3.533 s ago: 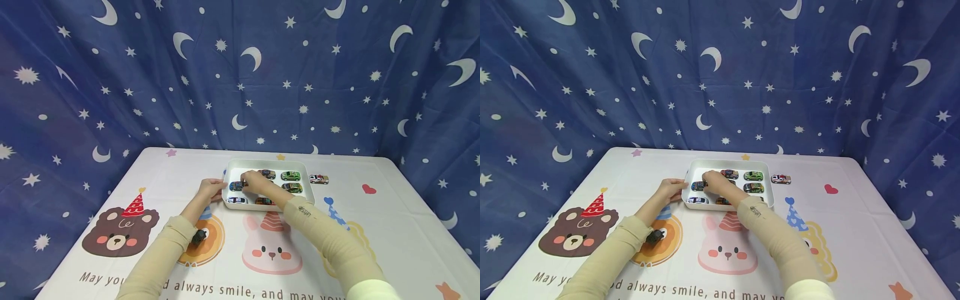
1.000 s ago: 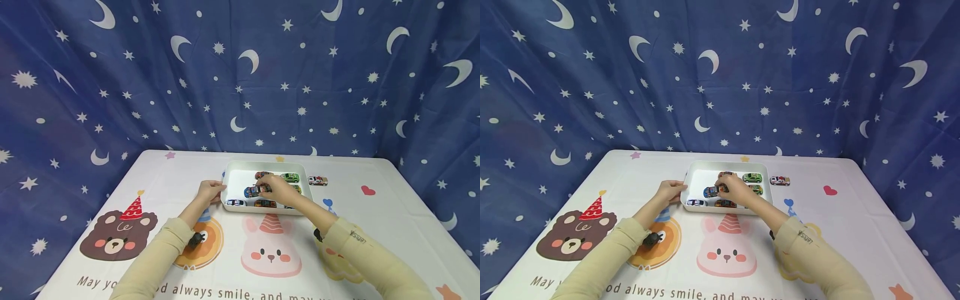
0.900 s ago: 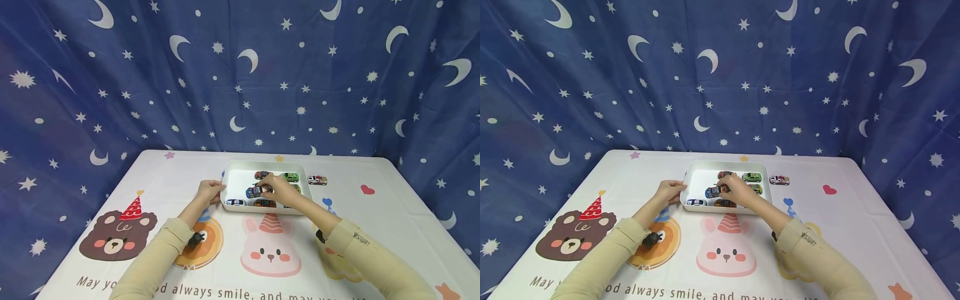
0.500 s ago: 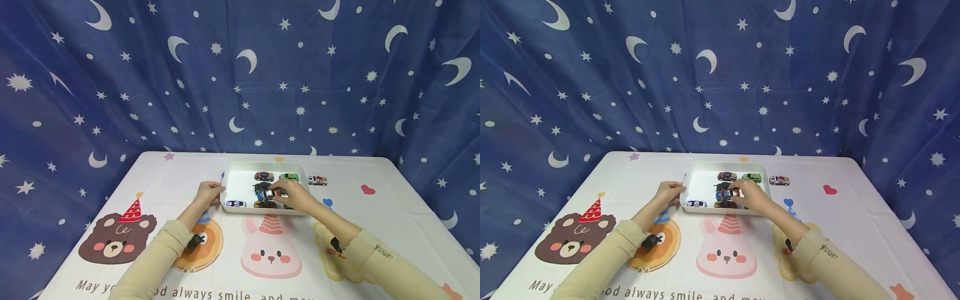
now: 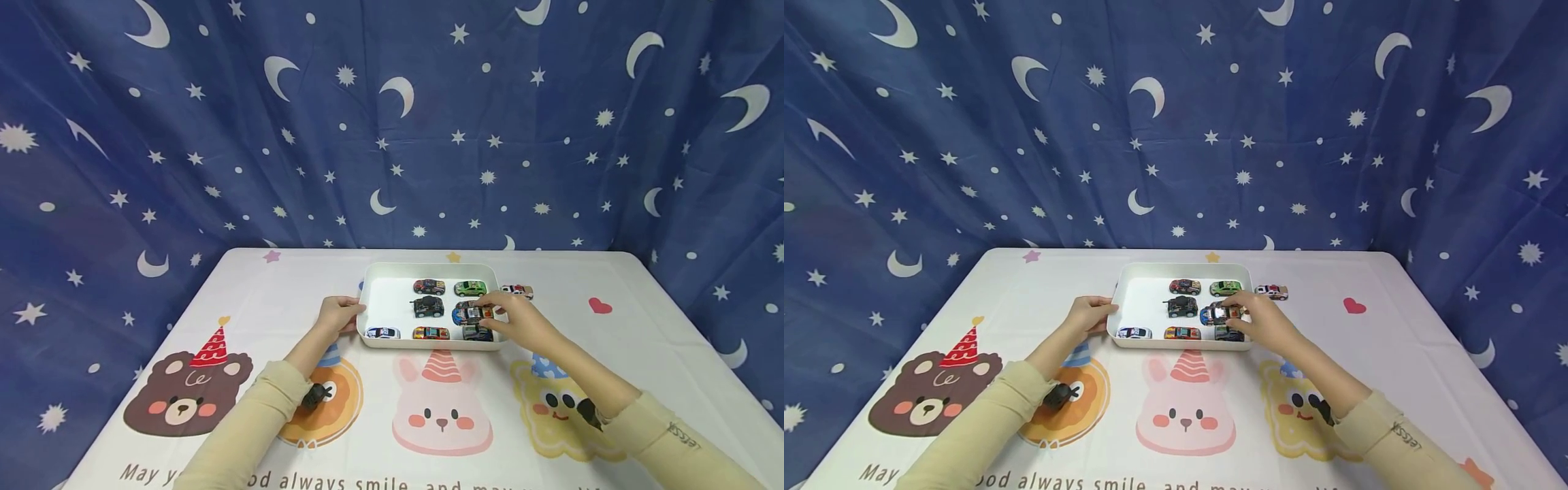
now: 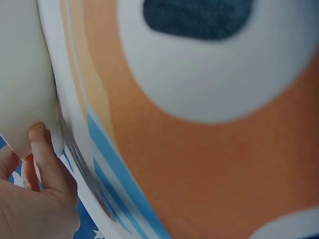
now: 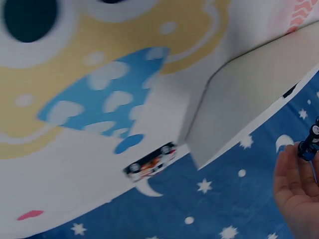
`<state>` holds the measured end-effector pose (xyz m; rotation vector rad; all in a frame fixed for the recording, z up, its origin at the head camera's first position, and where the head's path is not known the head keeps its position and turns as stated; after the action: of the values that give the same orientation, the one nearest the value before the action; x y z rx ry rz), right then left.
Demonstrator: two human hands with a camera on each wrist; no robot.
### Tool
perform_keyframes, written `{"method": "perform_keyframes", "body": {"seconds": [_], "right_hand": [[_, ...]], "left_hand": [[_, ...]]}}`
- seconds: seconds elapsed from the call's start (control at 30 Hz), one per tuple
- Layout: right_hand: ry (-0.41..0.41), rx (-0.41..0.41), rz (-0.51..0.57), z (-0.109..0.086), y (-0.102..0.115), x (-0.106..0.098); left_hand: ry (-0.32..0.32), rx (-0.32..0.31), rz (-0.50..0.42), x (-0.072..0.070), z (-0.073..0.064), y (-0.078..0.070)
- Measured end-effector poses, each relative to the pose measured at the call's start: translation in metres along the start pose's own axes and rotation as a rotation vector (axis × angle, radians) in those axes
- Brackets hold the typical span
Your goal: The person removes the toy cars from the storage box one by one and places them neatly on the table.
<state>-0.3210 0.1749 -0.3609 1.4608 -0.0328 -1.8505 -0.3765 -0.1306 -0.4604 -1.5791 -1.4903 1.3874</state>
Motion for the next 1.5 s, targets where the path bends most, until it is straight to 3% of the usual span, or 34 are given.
{"method": "perform_keyframes", "body": {"seconds": [0.37,0.63,1.13,1.5], "right_hand": [[-0.074,0.079,-0.027,-0.026,-0.034,-0.029],[-0.074,0.183,-0.071,-0.035,-0.057,-0.037],[-0.041,0.217,-0.102,-0.028,-0.091,-0.035],[0.074,0.229,-0.129,-0.017,-0.109,-0.014]], "left_hand": [[-0.006,0.035,-0.009,0.0,0.0,0.0],[-0.003,0.013,-0.023,0.001,0.002,0.004],[-0.014,-0.013,-0.022,0.0,0.005,0.007],[-0.009,-0.02,-0.027,0.0,0.003,0.006]]}}
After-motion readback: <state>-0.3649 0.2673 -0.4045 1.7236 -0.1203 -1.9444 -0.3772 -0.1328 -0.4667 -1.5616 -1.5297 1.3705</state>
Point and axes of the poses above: each hand's wrist, its own z-axis towards the middle knuckle, its own x-axis out of the palm, y = z × x, the point moved 8 cm from there along z, towards the middle knuckle, and after that the axes turned 6 degrees about -y, right-handed, at the moved point
